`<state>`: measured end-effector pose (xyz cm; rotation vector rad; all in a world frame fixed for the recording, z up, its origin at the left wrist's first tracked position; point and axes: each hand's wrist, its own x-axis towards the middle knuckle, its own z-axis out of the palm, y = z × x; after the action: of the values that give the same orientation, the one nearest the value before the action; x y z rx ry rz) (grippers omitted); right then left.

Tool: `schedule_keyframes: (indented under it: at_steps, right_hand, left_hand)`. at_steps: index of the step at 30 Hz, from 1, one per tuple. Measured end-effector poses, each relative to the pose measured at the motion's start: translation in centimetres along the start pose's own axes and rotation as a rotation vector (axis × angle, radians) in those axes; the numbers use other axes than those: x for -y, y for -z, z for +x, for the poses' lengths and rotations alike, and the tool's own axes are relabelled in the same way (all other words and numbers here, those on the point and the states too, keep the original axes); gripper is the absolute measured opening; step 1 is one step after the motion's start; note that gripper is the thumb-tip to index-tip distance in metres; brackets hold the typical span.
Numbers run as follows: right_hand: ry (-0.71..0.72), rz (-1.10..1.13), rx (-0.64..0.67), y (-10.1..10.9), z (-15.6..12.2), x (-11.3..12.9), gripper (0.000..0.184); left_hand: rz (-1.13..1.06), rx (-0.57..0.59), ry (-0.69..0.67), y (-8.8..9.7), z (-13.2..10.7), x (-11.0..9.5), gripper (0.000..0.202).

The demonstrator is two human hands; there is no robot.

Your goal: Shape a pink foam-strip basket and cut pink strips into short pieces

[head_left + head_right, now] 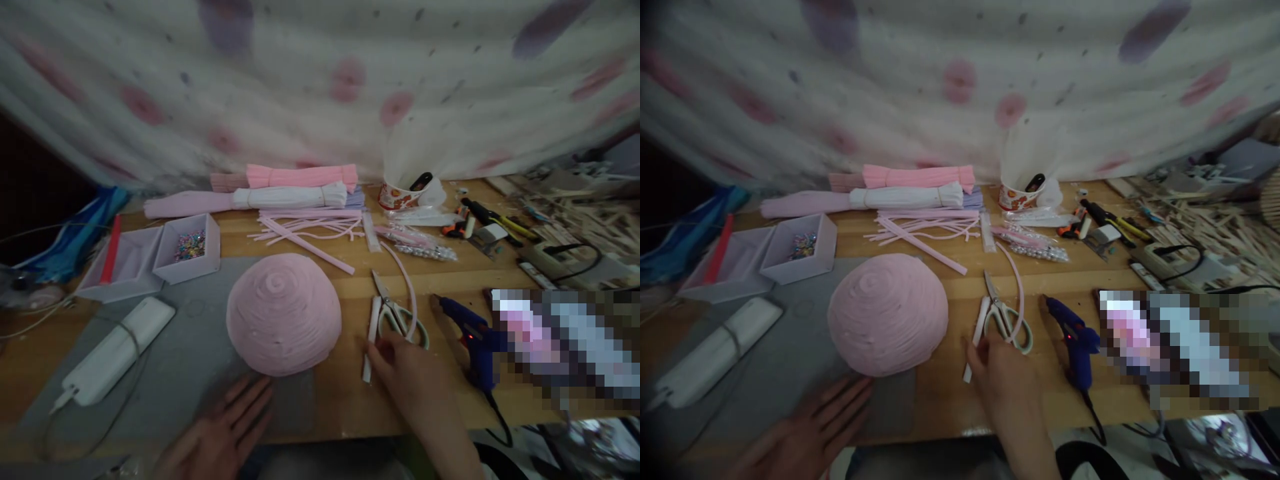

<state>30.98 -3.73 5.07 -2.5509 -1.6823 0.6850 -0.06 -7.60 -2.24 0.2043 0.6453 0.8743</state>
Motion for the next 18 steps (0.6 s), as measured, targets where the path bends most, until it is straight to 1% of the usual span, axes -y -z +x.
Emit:
schedule_keyframes:
  at_steps: [2,3,4,6,8,9,11,14,15,16,17,18]
  right_hand:
    - [-0.003,-0.026,-0.023,-0.1,-0.1,0.3,0.021]
    - [-0.001,-0.039,-0.031,-0.3,-0.1,0.4,0.020]
    - [0.008,-0.044,-0.039,-0.5,-0.1,0.5,0.021]
    - [0.055,0.007,-0.051,-1.0,-0.1,0.3,0.032]
    - [0.150,0.173,-0.079,-1.2,-0.2,-0.6,0.043]
    - [0.195,0.290,-0.098,-1.1,-0.3,-1.3,0.044]
    - [0.242,0.563,-0.143,-0.5,-0.9,-2.7,0.040]
    - [0.273,0.959,-0.227,0.7,-2.6,-4.1,0.031]
    - [0.285,1.065,-0.283,1.1,-3.2,-4.2,0.031]
    - [0.293,1.131,-0.365,1.5,-3.8,-4.2,0.028]
    - [0.304,1.155,-0.455,1.7,-4.4,-4.0,0.022]
    - [0.309,1.148,-0.544,2.0,-4.8,-3.7,0.018]
  left_hand:
    - [0.013,-0.032,0.049,-2.5,0.4,0.2,0.047]
    - [0.020,-0.056,0.067,-3.3,0.7,0.2,0.045]
    - [0.022,-0.072,0.072,-3.8,0.9,0.3,0.042]
    - [0.022,-0.116,0.070,-4.0,1.1,0.5,0.035]
    - [0.019,-0.162,0.051,-3.8,1.3,0.7,0.035]
    - [0.018,-0.184,0.035,-3.7,1.4,0.9,0.036]
    - [0.016,-0.213,-0.002,-3.9,1.9,1.3,0.030]
    - [0.016,-0.273,-0.106,-5.5,3.6,1.7,0.017]
    - [0.020,-0.309,-0.173,-6.3,4.3,1.8,0.018]
    - [0.023,-0.320,-0.252,-7.0,5.0,1.8,0.022]
    - [0.022,-0.306,-0.312,-7.6,5.6,1.8,0.031]
    - [0.019,-0.291,-0.344,-8.1,6.2,1.8,0.044]
